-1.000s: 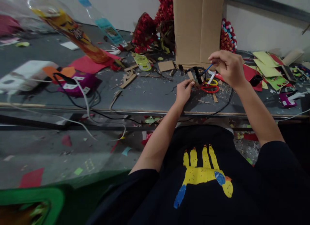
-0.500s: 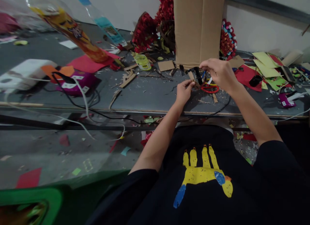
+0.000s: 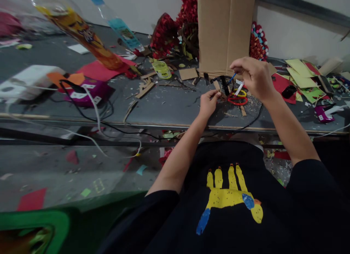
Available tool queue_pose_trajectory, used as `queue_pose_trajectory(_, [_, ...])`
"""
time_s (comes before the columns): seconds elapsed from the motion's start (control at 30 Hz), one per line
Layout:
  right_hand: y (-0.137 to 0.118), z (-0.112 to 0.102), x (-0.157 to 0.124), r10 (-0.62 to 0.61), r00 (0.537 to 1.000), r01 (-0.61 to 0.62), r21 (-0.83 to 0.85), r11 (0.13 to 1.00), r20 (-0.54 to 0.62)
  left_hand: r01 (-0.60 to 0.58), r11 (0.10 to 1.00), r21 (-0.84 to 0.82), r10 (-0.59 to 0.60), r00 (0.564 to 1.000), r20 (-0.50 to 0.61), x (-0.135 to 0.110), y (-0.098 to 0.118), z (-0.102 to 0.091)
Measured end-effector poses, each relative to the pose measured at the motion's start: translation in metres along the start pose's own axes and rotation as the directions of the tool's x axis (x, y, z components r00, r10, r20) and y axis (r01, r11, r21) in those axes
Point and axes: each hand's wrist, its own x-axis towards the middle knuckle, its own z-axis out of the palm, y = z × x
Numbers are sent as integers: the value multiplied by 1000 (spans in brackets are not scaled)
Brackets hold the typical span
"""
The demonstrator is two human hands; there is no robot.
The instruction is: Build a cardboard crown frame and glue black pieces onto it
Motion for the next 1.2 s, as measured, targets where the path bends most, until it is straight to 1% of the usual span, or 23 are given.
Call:
queue_pose_trajectory(0.17, [7,6,-6,-8,997,5,42,999,76,-26,1000,9,26,1000,-3,0,1,0])
queue_pose_trajectory(0.3, [12,10,-9,6,996,-12,63,998,86,-6,1000,-2,6,1000,-9,1,-4,1])
queue_pose_trajectory(0.43, [15,10,-9,14,998,-18,57,998,66,16,1000,-5,-16,1000,-15,1,-7,2])
queue_pose_trajectory(0.63, [18,8,-7,14,1000,-15,57,998,16,-13,1000,13,13,1000,-12,1,-6,2])
queue_pose_trajectory(0.83, [15,5,-4,15,1000,-16,57,998,19,-3,999,41,3,1000,-1,0,-3,1])
queue_pose_trajectory(1.0, [17,4,0,-3,1000,2,74,997,13,-33,998,47,33,999,15,0,-2,1])
queue_pose_trajectory(1.2, [18,0,10,-17,1000,17,76,997,-3,-35,998,54,35,999,13,0,-3,1])
